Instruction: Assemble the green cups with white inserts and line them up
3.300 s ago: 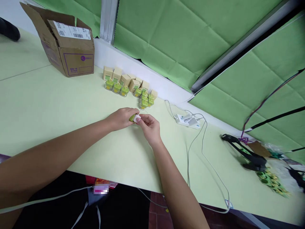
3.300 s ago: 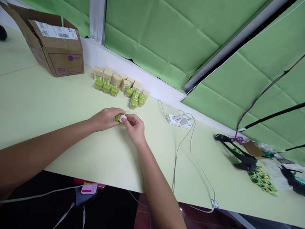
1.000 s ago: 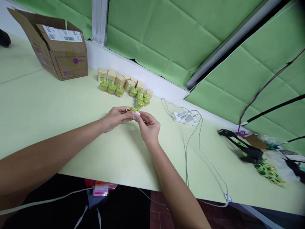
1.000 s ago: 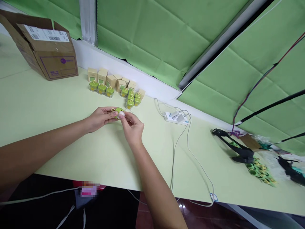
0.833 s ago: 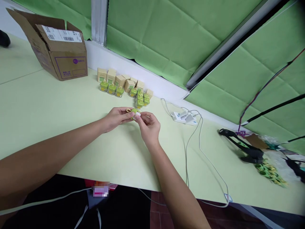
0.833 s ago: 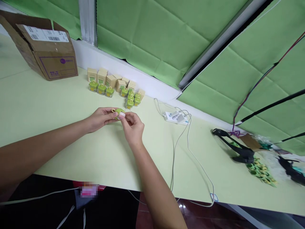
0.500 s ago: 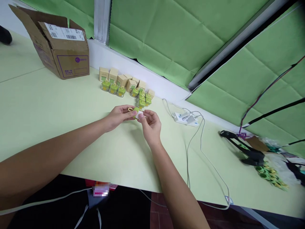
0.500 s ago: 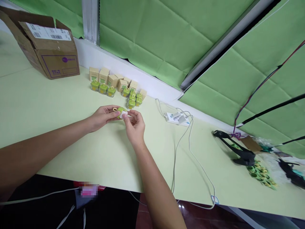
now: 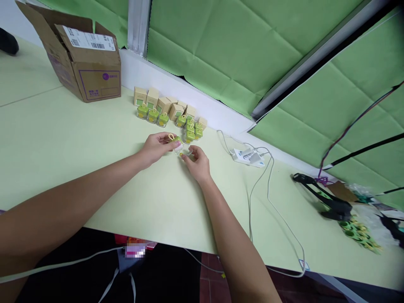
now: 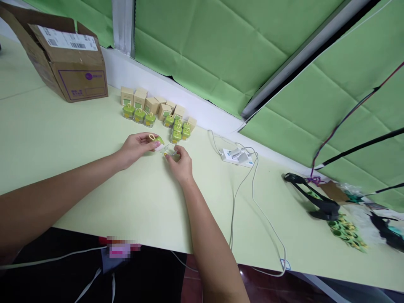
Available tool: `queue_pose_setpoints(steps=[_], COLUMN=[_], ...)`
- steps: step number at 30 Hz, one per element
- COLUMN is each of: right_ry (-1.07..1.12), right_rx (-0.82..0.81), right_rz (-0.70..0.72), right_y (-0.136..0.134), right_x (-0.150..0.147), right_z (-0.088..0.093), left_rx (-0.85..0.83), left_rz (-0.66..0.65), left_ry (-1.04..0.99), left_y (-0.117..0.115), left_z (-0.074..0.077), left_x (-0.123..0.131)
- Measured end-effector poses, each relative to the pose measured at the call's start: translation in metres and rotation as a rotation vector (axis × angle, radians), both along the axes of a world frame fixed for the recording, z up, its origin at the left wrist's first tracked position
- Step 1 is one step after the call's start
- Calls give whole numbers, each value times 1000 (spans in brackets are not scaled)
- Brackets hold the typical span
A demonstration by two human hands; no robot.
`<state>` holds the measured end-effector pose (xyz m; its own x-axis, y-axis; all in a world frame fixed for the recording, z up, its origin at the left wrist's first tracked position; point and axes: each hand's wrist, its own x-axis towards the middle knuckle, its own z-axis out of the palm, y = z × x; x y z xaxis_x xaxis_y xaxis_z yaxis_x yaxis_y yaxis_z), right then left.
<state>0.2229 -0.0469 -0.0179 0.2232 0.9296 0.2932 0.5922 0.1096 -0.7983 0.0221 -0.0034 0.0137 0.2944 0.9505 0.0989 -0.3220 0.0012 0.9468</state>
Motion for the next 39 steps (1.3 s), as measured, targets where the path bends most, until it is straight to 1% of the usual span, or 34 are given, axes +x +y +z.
queue_pose_setpoints(steps=[4,6,11,14,17,22,27,29,35,39], right_ry=[107,126,127,126,130,164,201,197,236,215], right_rx=[-47,-53,-53,-29,-35,-41,-66,-71,-93,-56], right_rz=[200,286,373,377,362,378,403,404,360,360], right_y=[-13,-18,-23,-21,-19,-18,-20,-20,-15,-14], right_x=[-12,-18,-23,-19,-16,-15,-16,-16,-13,-12], right_z=[8,12,15,13,11,9,11,11,2,0], left_rx=[105,177,325,403,449,446,406,399,398,426], left_rz=[19,14,-52,-54,-69,-112,-73,-79,-146,-192], left_ry=[77,128,316,460,538,539,462,459,577,637], left_y=[0,1,-2,-4,-5,-4,-3,-2,-1,0], left_z=[1,0,1,1,0,-4,-5,-6,-8,-9], left_x=[-1,-2,-5,-7,-9,-7,-4,-4,-8,-9])
